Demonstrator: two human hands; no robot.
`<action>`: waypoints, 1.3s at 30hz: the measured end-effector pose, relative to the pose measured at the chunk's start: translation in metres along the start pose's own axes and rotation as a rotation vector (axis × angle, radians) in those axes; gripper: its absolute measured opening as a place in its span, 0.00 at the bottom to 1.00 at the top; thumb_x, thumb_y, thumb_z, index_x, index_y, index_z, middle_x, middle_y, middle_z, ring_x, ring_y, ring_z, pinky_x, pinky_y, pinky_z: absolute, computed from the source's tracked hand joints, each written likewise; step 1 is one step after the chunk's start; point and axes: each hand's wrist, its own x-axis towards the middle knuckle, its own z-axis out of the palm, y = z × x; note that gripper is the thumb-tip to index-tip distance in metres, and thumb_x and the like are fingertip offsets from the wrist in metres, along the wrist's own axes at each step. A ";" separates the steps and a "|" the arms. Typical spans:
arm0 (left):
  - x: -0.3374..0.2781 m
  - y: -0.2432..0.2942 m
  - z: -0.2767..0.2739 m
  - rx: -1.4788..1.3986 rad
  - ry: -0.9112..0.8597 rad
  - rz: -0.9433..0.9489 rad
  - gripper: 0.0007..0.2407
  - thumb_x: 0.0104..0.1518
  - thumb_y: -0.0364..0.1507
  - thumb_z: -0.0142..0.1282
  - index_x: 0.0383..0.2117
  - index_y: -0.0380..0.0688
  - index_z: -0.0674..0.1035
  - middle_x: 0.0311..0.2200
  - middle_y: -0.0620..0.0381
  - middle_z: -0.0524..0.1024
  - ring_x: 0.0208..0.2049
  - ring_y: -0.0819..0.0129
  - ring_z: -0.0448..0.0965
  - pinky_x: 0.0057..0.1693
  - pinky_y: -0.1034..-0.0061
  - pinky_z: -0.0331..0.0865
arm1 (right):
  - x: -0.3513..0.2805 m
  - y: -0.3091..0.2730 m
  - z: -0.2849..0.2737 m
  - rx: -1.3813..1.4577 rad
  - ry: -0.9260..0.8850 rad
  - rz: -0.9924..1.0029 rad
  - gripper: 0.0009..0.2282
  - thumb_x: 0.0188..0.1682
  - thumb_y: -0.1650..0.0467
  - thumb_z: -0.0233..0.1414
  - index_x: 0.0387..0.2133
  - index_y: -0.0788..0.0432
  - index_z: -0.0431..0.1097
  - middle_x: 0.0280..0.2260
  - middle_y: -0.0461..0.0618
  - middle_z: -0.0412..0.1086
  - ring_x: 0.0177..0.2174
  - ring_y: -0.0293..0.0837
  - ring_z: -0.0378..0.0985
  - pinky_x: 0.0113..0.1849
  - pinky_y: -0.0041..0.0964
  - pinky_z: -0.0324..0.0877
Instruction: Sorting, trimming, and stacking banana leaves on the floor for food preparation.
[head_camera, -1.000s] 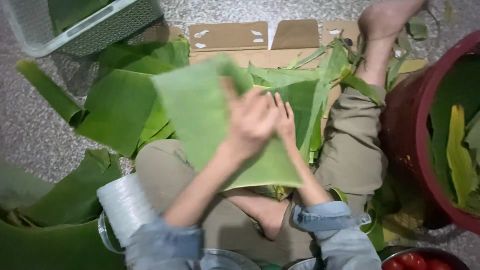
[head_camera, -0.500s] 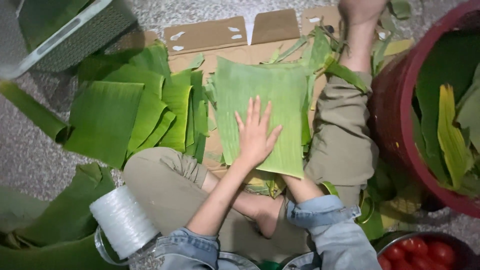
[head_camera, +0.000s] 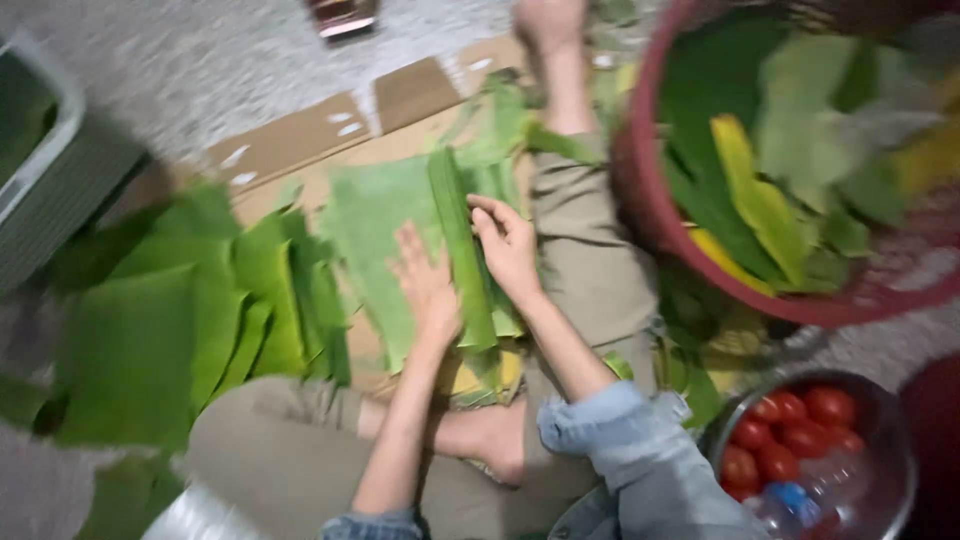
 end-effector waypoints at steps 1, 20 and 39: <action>-0.001 0.012 -0.013 0.039 -0.029 0.039 0.29 0.64 0.45 0.41 0.73 0.58 0.56 0.74 0.41 0.40 0.74 0.43 0.37 0.70 0.37 0.31 | -0.004 -0.031 -0.015 -0.024 -0.011 -0.040 0.10 0.56 0.71 0.53 0.50 0.56 0.76 0.45 0.50 0.78 0.45 0.37 0.79 0.47 0.35 0.75; -0.003 0.025 -0.025 0.189 0.006 0.105 0.35 0.53 0.57 0.53 0.70 0.68 0.63 0.70 0.24 0.43 0.71 0.24 0.37 0.62 0.20 0.38 | 0.069 -0.061 -0.375 -1.652 0.110 -0.220 0.10 0.52 0.61 0.58 0.37 0.53 0.77 0.29 0.54 0.77 0.33 0.61 0.82 0.36 0.53 0.72; -0.003 -0.004 -0.014 -0.051 0.126 0.155 0.23 0.63 0.44 0.50 0.66 0.62 0.71 0.73 0.37 0.42 0.74 0.35 0.35 0.68 0.27 0.25 | 0.058 -0.105 -0.341 -1.272 0.747 -0.616 0.33 0.50 0.82 0.70 0.63 0.65 0.56 0.58 0.64 0.54 0.58 0.63 0.62 0.59 0.60 0.68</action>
